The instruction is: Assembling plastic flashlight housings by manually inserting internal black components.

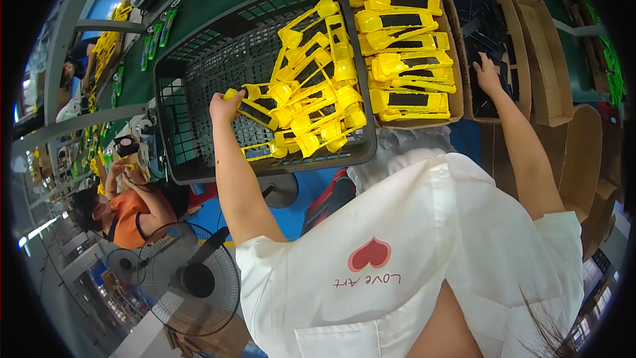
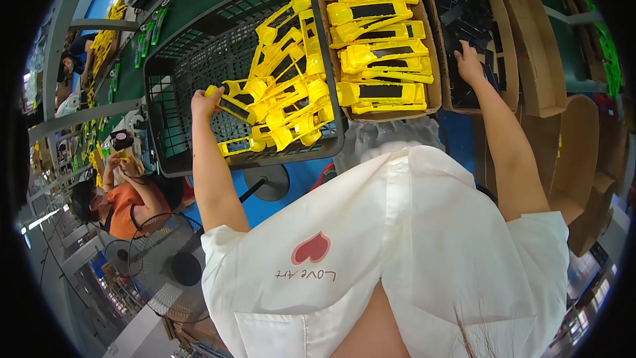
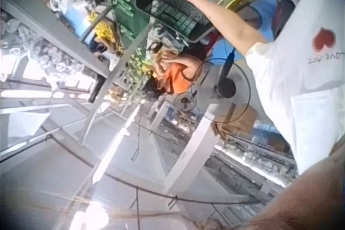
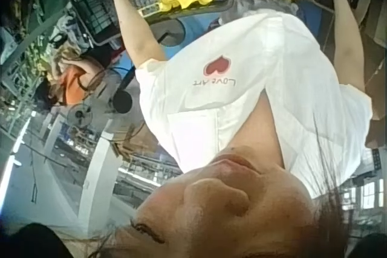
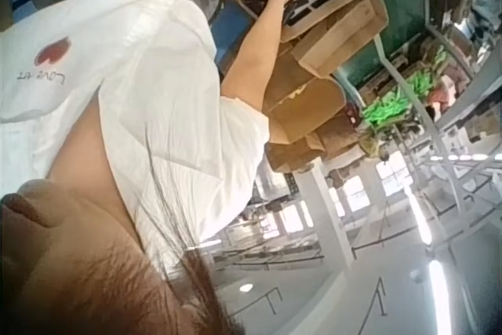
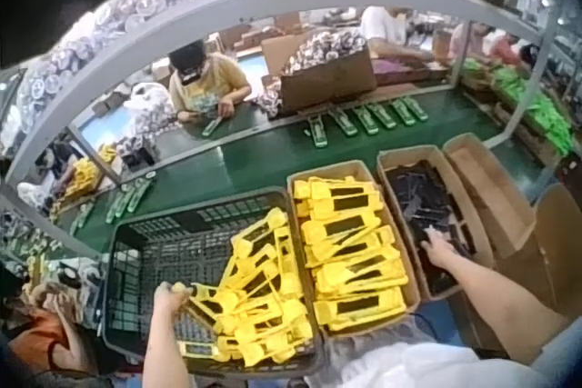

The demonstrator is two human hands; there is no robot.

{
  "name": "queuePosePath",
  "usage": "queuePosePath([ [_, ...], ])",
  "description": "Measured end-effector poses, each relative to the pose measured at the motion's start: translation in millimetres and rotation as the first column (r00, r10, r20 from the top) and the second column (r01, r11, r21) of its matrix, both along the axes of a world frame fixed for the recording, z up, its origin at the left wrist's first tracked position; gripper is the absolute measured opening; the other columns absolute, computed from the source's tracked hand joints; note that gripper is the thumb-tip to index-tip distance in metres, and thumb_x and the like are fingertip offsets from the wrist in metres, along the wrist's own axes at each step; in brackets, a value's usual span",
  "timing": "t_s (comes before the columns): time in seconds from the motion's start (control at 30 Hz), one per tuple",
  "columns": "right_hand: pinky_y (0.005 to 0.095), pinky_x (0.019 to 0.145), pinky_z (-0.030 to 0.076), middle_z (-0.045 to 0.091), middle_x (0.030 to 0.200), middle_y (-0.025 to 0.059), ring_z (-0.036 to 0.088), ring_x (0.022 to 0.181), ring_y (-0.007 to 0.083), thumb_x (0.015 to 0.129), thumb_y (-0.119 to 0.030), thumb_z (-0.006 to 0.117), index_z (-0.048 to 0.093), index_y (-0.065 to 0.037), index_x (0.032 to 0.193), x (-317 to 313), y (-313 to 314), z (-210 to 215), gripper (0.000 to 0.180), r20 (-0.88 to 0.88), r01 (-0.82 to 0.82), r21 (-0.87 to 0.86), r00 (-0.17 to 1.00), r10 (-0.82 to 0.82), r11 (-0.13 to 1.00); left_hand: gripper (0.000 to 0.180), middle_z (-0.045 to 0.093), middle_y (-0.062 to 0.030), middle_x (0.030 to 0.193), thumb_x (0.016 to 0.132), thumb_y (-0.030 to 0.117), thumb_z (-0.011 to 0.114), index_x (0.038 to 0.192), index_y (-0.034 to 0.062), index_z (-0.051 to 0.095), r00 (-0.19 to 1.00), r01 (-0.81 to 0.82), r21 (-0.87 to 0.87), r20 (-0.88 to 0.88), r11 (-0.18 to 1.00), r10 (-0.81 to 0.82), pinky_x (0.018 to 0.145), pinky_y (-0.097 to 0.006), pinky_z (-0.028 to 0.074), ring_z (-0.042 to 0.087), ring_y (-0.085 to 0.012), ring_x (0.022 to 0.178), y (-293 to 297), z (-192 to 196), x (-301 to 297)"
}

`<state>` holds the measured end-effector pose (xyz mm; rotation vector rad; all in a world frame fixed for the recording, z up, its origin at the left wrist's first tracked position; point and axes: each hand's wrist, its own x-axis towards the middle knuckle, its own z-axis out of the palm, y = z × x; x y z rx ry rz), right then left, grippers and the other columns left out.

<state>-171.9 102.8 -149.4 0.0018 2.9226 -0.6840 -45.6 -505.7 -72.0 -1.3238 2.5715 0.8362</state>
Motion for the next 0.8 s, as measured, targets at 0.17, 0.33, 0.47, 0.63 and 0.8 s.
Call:
queuePosePath([
  [0.17,0.0367,0.085,0.036,0.049,0.102,0.0195,0.046,0.101,0.0334,0.084,-0.022,0.047,0.043,-0.003,0.112,4.2,7.0,-4.9,0.034,-0.111,-0.016,-0.105,0.994,0.004,0.994,0.026,0.053,-0.0027,0.056,0.076,0.024,0.064,0.074,-0.0013,0.055,0.861,0.030,0.028,-0.509,0.999,-0.012,0.044,-0.020,0.037,0.047,-0.0071,0.045,57.8,89.0,21.1],
  [0.33,0.0186,0.047,0.029,0.044,0.059,-0.0044,0.037,0.051,0.0052,0.085,-0.024,0.051,0.052,-0.003,0.090,21.0,-18.8,54.7,0.021,-0.042,0.233,-0.701,0.930,-0.366,0.674,0.025,0.060,-0.0076,0.064,0.086,0.022,0.051,0.084,-0.0030,0.056,0.717,0.190,0.296,-0.693,0.936,0.074,0.049,-0.019,0.042,0.056,-0.0099,0.054,167.8,151.8,31.4],
  [0.47,0.0236,0.070,0.046,0.059,0.087,0.0075,0.058,0.079,0.0117,0.087,-0.019,0.047,0.045,-0.002,0.108,33.3,-75.0,138.8,0.027,-0.033,-0.005,-0.952,0.996,-0.088,0.306,0.026,0.061,-0.0139,0.073,0.087,0.017,0.047,0.095,-0.0068,0.055,0.815,0.315,0.738,-0.533,0.597,0.228,0.054,-0.023,0.050,0.062,-0.0200,0.062,249.5,147.4,34.2],
  [0.63,0.0196,0.056,0.046,0.058,0.082,0.0057,0.055,0.066,0.0099,0.087,-0.022,0.047,0.047,-0.003,0.106,57.1,-87.7,221.3,0.027,0.258,-0.055,-0.840,0.835,0.485,0.540,0.029,0.061,-0.0166,0.084,0.088,0.016,0.045,0.100,-0.0088,0.052,0.873,0.342,0.874,-0.432,0.345,0.227,0.053,-0.024,0.050,0.063,-0.0225,0.067,300.4,133.3,25.6],
  [0.8,0.0183,0.042,0.035,0.050,0.067,0.0027,0.041,0.046,0.0064,0.088,-0.016,0.044,0.048,-0.005,0.095,65.9,-75.8,220.5,0.014,0.309,-0.043,-0.678,0.889,0.337,0.734,0.030,0.059,-0.0179,0.093,0.088,0.013,0.042,0.106,-0.0088,0.049,0.902,0.394,0.918,-0.395,0.038,0.174,0.052,-0.025,0.051,0.063,-0.0255,0.071,298.7,123.8,21.1],
])
